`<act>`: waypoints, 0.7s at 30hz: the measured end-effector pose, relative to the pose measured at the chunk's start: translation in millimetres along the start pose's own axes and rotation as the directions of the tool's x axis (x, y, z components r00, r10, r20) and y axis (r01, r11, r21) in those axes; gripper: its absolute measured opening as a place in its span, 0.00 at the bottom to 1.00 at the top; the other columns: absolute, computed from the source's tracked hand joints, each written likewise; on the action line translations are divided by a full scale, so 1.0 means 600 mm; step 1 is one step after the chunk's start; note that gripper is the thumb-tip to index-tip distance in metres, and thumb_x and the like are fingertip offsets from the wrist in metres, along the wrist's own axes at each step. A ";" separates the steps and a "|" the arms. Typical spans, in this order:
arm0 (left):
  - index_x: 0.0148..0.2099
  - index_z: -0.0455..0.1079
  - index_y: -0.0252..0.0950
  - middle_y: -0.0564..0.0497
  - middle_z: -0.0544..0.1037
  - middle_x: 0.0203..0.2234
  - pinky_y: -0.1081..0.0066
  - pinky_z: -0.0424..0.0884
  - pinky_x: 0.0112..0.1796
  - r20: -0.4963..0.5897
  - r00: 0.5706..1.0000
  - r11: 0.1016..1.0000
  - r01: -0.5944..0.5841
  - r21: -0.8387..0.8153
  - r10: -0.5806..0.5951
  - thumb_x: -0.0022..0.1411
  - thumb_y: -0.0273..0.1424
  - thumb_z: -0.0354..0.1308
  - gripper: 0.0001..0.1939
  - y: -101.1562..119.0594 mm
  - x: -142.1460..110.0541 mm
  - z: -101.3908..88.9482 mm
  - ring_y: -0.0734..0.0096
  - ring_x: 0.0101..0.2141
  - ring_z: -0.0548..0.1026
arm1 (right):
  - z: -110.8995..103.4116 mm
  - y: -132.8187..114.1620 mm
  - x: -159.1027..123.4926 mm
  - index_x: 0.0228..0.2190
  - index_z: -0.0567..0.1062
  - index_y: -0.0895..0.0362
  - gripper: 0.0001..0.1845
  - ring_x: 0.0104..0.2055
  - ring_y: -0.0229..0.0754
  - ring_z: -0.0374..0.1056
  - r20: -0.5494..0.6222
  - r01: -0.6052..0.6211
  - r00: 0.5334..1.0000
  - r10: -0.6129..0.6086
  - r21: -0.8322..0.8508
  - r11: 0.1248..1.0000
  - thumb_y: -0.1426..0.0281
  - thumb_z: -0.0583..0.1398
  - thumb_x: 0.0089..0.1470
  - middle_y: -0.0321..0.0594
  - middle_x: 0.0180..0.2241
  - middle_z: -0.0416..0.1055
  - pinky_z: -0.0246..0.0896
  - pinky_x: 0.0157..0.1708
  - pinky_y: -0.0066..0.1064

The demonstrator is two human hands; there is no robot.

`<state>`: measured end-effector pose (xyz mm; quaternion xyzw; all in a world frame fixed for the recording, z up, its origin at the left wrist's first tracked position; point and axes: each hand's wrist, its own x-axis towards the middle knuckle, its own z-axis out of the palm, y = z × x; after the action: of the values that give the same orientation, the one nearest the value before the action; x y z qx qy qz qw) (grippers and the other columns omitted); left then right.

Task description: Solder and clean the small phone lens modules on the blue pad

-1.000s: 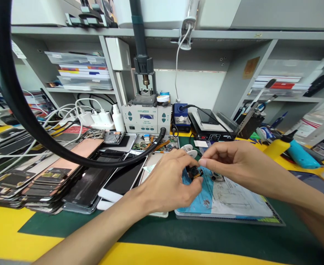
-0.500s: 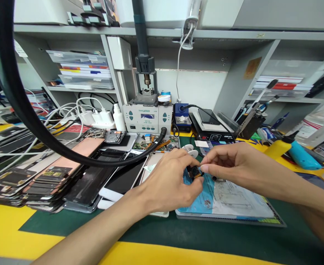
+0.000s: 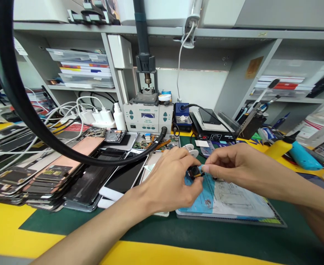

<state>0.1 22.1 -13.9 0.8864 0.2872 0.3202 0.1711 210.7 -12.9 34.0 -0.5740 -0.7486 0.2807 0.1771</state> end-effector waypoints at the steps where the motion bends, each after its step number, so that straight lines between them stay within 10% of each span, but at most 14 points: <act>1: 0.44 0.76 0.34 0.47 0.76 0.36 0.59 0.68 0.44 -0.010 1.000 1.000 -0.014 0.025 0.014 0.60 0.30 0.60 0.10 -0.001 -0.001 0.001 0.58 0.41 0.73 | 0.000 0.001 0.000 0.26 0.78 0.56 0.16 0.23 0.35 0.51 0.004 -0.003 1.000 0.003 0.001 1.000 0.58 0.63 0.59 0.32 0.20 0.59 0.44 0.20 0.28; 21: 0.42 0.76 0.32 0.45 0.74 0.36 0.59 0.65 0.41 -0.028 0.988 0.957 -0.139 0.255 0.151 0.64 0.30 0.55 0.10 -0.008 -0.004 0.012 0.59 0.39 0.70 | 0.012 0.005 0.002 0.27 0.78 0.55 0.11 0.24 0.35 0.57 -0.010 -0.032 0.999 0.031 -0.070 0.997 0.64 0.60 0.58 0.33 0.21 0.67 0.50 0.21 0.25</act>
<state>1.5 23.1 -22.6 0.9119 0.2637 0.3134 0.0264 208.5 -12.9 26.2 -0.5930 -0.7480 0.2544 0.1558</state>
